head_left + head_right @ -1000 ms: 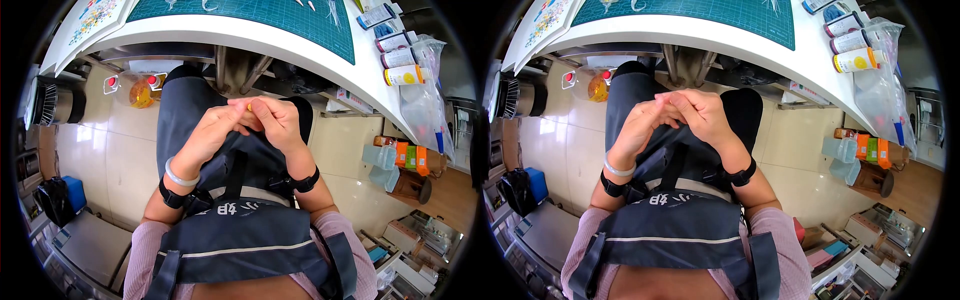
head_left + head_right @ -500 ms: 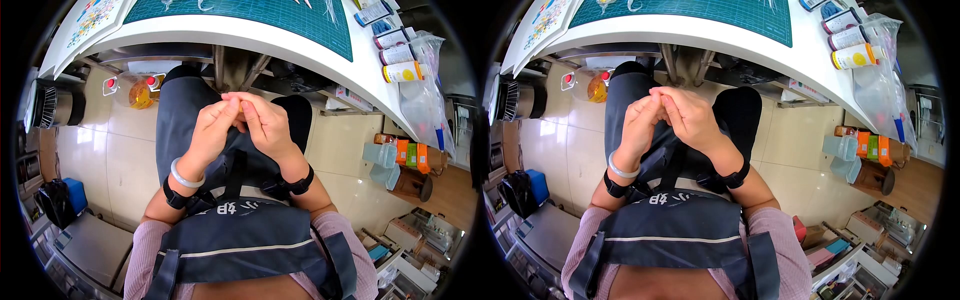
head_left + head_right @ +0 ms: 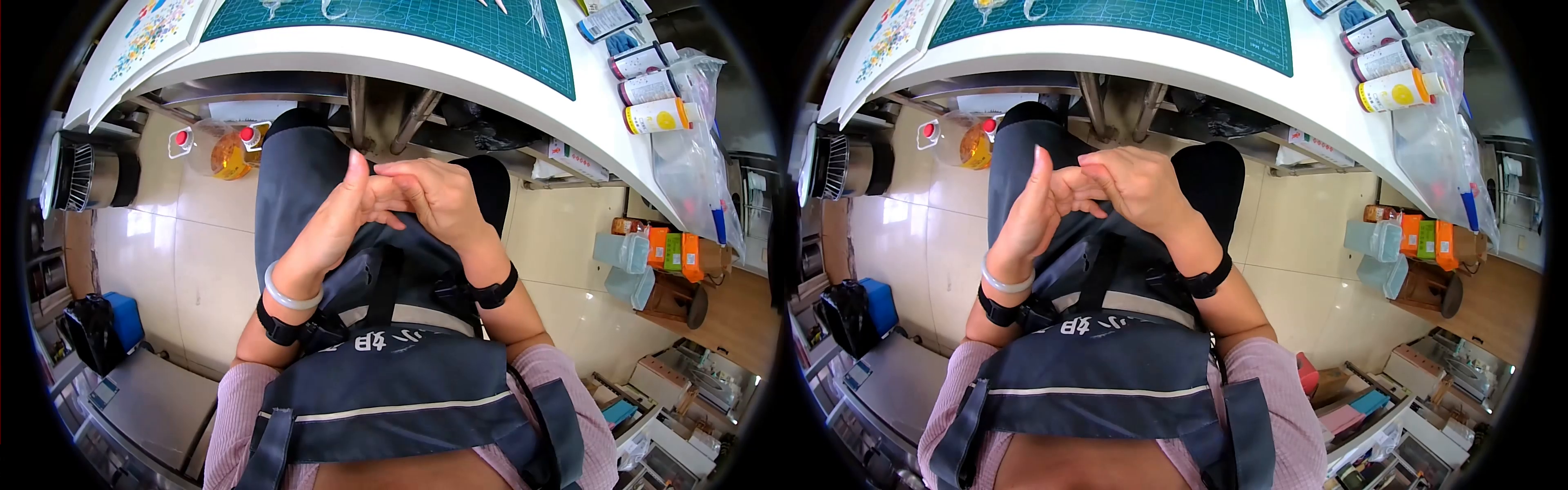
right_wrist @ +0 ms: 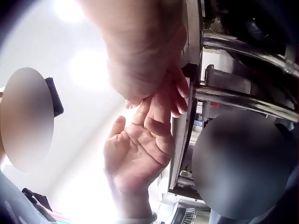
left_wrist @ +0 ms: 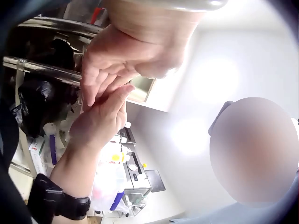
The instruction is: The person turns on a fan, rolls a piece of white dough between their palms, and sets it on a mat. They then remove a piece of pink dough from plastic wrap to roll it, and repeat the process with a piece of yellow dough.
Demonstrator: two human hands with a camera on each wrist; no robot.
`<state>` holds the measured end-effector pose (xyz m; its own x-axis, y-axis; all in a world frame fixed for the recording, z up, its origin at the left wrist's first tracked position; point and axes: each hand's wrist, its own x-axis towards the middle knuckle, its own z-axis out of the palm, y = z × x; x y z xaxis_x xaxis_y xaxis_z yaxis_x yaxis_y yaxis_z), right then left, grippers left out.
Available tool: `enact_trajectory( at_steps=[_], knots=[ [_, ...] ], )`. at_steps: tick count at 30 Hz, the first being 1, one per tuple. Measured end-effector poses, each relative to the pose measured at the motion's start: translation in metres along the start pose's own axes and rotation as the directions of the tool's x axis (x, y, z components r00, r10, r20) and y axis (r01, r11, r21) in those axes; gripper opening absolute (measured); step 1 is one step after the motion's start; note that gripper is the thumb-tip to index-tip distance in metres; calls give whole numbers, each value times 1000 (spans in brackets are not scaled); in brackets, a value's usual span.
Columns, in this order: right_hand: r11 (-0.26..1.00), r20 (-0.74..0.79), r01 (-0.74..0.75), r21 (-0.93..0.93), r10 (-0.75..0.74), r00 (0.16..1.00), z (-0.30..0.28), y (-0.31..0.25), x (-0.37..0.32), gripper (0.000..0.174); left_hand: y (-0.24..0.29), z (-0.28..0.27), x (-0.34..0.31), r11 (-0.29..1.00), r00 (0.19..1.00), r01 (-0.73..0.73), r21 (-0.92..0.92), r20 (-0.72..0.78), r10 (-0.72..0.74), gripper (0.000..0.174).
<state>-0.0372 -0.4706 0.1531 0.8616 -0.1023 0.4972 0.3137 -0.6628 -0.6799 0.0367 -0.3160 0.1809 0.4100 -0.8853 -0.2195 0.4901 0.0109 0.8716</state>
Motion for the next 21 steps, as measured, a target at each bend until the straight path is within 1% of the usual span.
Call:
enact_trajectory(
  at_steps=[1,2,3,4,5,6,7,8,9,10,12,13,14,16,17,18,19,20,21],
  knots=[
    [997,-10,-44,70,45,999,0,-1,0,23,2,2,1,1000,1000,0,1,0,0,81],
    [997,-11,-44,70,45,999,1,-4,0,23,3,4,2,1000,1000,-7,17,-11,7,72],
    [870,-37,-208,447,250,967,3,-9,0,31,4,5,3,999,1000,-14,32,-23,14,63],
    [583,22,-303,754,439,898,6,-13,2,38,3,5,5,999,1000,-14,33,-25,15,63],
    [502,61,-272,821,395,916,11,-10,2,51,1,5,7,996,997,-64,61,-28,66,53],
    [501,62,-273,821,396,916,11,-11,2,51,-2,5,10,989,993,-114,91,-27,117,42],
    [458,128,-319,830,400,908,9,-13,3,54,-6,4,12,989,993,-115,90,-25,118,42],
    [414,194,-365,834,400,896,8,-14,4,57,-10,3,14,980,987,-153,124,-31,158,35],
    [440,187,-342,830,359,914,11,-12,3,54,-12,1,14,969,979,-190,159,-38,198,29],
    [440,187,-342,830,359,914,10,-16,4,54,-11,1,13,969,979,-190,160,-38,198,29],
    [330,266,-400,855,384,884,5,-24,8,49,-9,1,11,977,977,-212,-23,-25,211,27],
    [256,327,-417,872,329,886,0,-22,7,42,-8,0,10,977,977,-213,-23,-26,212,27],
    [255,329,-419,872,327,886,-1,-23,7,42,-7,-1,9,978,979,-204,-35,-6,204,26],
    [470,216,-348,811,314,925,-4,-26,8,32,-6,0,8,980,980,-195,-49,15,196,26],
    [470,215,-348,811,314,925,-4,-25,8,32,-6,4,7,978,979,-204,-39,-6,204,27],
    [485,181,-313,817,299,937,-5,-23,8,28,-6,5,8,977,977,-213,-28,-27,212,29],
    [499,148,-277,821,284,947,-5,-22,7,23,-8,5,9,976,977,-214,-28,-26,213,29],
    [500,147,-277,821,284,947,-3,-22,5,23,-12,3,10,971,971,-237,-37,-6,237,30],
    [523,60,-217,824,301,952,2,-21,4,22,-15,2,11,964,965,-261,-46,13,262,30]
  ],
)
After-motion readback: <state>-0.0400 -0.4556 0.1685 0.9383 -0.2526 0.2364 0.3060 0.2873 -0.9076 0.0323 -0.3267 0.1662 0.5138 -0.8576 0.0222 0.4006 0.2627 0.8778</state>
